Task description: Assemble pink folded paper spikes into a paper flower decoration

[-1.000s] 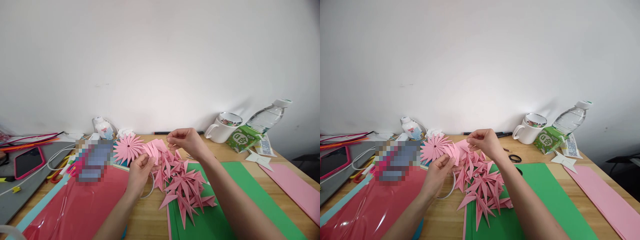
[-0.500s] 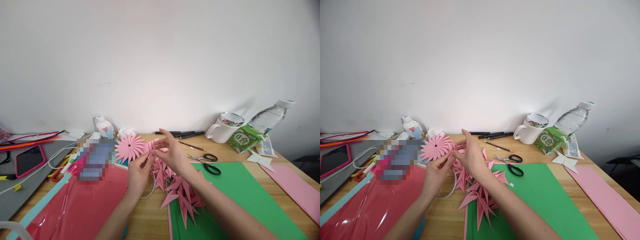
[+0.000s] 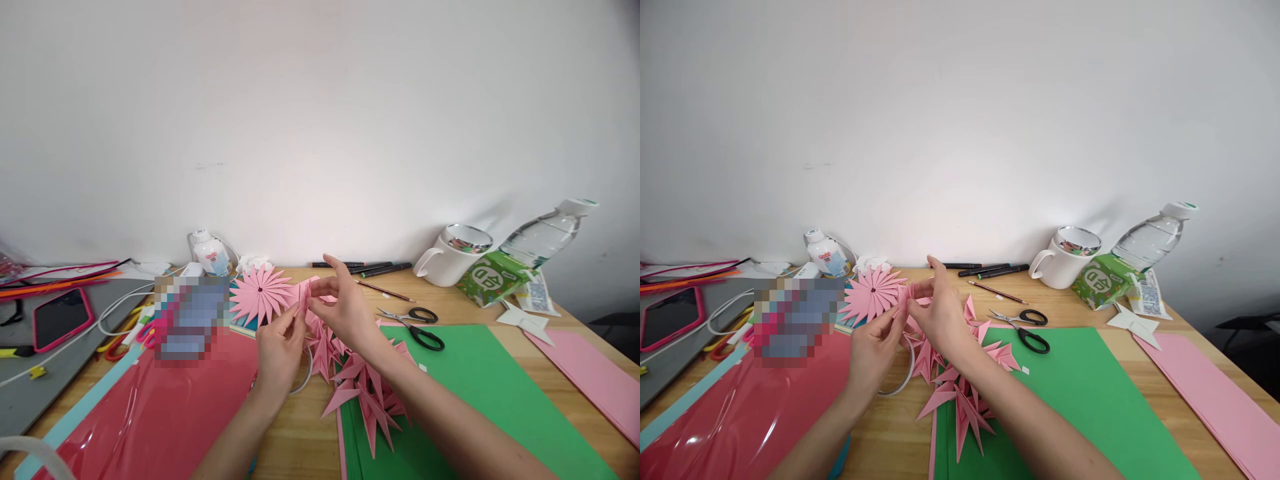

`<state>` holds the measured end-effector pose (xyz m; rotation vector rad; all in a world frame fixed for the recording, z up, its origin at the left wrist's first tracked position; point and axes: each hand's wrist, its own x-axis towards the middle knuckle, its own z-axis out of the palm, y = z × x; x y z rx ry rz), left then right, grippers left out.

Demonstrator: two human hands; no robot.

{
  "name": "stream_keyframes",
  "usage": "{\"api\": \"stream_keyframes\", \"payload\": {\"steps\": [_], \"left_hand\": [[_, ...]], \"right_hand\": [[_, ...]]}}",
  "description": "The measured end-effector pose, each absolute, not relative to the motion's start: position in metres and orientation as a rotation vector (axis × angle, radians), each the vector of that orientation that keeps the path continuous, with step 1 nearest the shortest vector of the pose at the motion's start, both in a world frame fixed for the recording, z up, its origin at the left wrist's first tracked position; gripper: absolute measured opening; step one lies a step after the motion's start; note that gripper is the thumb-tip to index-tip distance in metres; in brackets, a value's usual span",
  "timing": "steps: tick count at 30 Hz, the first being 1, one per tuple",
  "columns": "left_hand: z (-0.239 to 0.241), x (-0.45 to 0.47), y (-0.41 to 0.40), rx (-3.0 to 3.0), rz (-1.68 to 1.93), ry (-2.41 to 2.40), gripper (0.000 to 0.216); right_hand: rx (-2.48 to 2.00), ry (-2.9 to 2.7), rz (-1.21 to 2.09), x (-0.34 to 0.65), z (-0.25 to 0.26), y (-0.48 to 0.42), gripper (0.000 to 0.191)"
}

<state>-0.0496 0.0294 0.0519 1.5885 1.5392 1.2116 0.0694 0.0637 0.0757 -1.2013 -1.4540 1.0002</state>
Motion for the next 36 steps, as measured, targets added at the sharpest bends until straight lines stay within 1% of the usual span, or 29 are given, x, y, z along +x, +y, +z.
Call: {"api": "stream_keyframes", "payload": {"steps": [2, 3, 4, 7, 8, 12, 16, 22, 25, 27, 28, 29, 32, 36], "left_hand": [[0.052, -0.05, 0.029, 1.592, 1.239, 1.576, 0.027], [0.052, -0.051, 0.029, 1.582, 1.26, 1.585, 0.027], [0.052, -0.051, 0.029, 1.57, 1.28, 1.591, 0.028], [0.052, -0.052, 0.03, 1.563, 1.297, 1.616, 0.028], [0.052, -0.052, 0.03, 1.576, 1.288, 1.63, 0.028], [0.051, -0.052, 0.03, 1.655, 1.253, 1.646, 0.025], [0.051, -0.052, 0.029, 1.725, 1.241, 1.666, 0.026], [0.05, -0.052, 0.029, 1.793, 1.178, 1.715, 0.028], [0.049, -0.053, 0.03, 1.83, 1.176, 1.806, 0.027], [0.049, -0.054, 0.031, 1.853, 1.171, 1.88, 0.026], [0.048, -0.055, 0.032, 1.863, 1.165, 1.909, 0.025], [0.048, -0.056, 0.032, 1.873, 1.155, 1.931, 0.025], [0.049, -0.058, 0.034, 1.902, 1.125, 1.974, 0.027], [0.051, -0.06, 0.034, 1.919, 1.12, 1.999, 0.029]], "right_hand": [[-1.183, -1.443, 1.015, 0.07, 0.077, 0.064, 0.073], [-1.171, -1.43, 1.006, 0.072, 0.078, 0.065, 0.067], [-1.152, -1.423, 0.981, 0.074, 0.08, 0.065, 0.058], [-1.032, -1.539, 0.833, 0.084, 0.09, 0.066, 0.016], [-0.977, -1.643, 0.789, 0.088, 0.093, 0.065, 0.01], [-0.867, -2.083, 0.744, 0.099, 0.101, 0.064, 0.009], [-0.934, -2.23, 0.703, 0.103, 0.096, 0.067, 0.01], [-0.882, -2.118, 0.589, 0.106, 0.092, 0.073, 0.007], [-0.889, -1.892, 0.557, 0.097, 0.089, 0.071, 0.015], [-0.907, -1.698, 0.463, 0.085, 0.081, 0.067, 0.01], [-0.909, -1.634, 0.397, 0.078, 0.076, 0.065, 0.009], [-0.886, -1.611, 0.35, 0.072, 0.069, 0.063, 0.012], [-0.788, -1.667, 0.308, 0.059, 0.051, 0.06, 0.021], [-0.815, -1.767, 0.327, 0.059, 0.041, 0.062, 0.021]]}}
